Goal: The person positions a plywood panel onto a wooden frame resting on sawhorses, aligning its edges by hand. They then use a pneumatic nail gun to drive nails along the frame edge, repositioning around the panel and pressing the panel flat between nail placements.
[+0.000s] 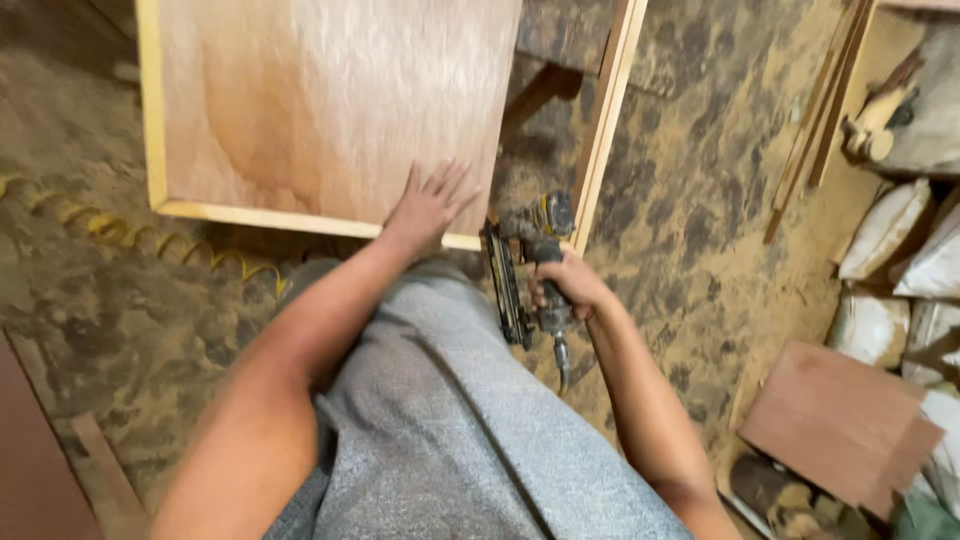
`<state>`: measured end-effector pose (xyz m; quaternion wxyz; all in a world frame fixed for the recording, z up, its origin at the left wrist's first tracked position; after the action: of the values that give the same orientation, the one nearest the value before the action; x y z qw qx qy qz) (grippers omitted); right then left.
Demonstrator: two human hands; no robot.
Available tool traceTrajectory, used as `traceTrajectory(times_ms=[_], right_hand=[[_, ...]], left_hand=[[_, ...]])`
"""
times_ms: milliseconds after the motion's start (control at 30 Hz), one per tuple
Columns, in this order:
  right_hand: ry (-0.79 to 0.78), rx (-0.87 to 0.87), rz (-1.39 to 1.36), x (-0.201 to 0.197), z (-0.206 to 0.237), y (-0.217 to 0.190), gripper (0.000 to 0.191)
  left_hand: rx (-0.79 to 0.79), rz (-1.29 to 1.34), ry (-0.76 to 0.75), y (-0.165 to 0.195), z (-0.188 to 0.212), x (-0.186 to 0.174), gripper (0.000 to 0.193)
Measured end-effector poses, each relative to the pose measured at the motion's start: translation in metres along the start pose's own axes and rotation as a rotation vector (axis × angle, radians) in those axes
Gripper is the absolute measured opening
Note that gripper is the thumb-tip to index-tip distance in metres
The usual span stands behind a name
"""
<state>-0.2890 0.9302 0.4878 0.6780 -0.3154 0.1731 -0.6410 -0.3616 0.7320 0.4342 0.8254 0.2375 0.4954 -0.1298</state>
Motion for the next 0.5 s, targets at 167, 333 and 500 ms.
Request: traceTrajectory(times_ms=[167, 333, 500], right_hand=[[-0.011, 0.055, -0.072, 0.012, 0.006, -0.002, 0.014], [0.004, 0.100, -0.075, 0.004, 0.001, 0.015, 0.017], [0.012, 0.108, -0.022, -0.002, -0.001, 0.020, 0.020]], left_hand=[[0.016, 0.012, 0.172, 0.001, 0.007, -0.010, 0.113], [0.018, 0.004, 0.164, 0.001, 0.005, 0.014, 0.113], [0.017, -0.013, 0.165, 0.004, 0.007, 0.008, 0.114]])
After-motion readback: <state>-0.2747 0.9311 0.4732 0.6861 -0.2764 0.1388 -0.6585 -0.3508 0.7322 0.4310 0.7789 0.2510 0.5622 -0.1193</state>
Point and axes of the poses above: each hand's wrist, its own z-axis away from the middle knuckle, its own x-axis out of the palm, y = z × x, the point moved 9 cm from there along -z, towards the middle knuckle, and after that the axes turned 11 degrees about -x, right-handed, at the moved point
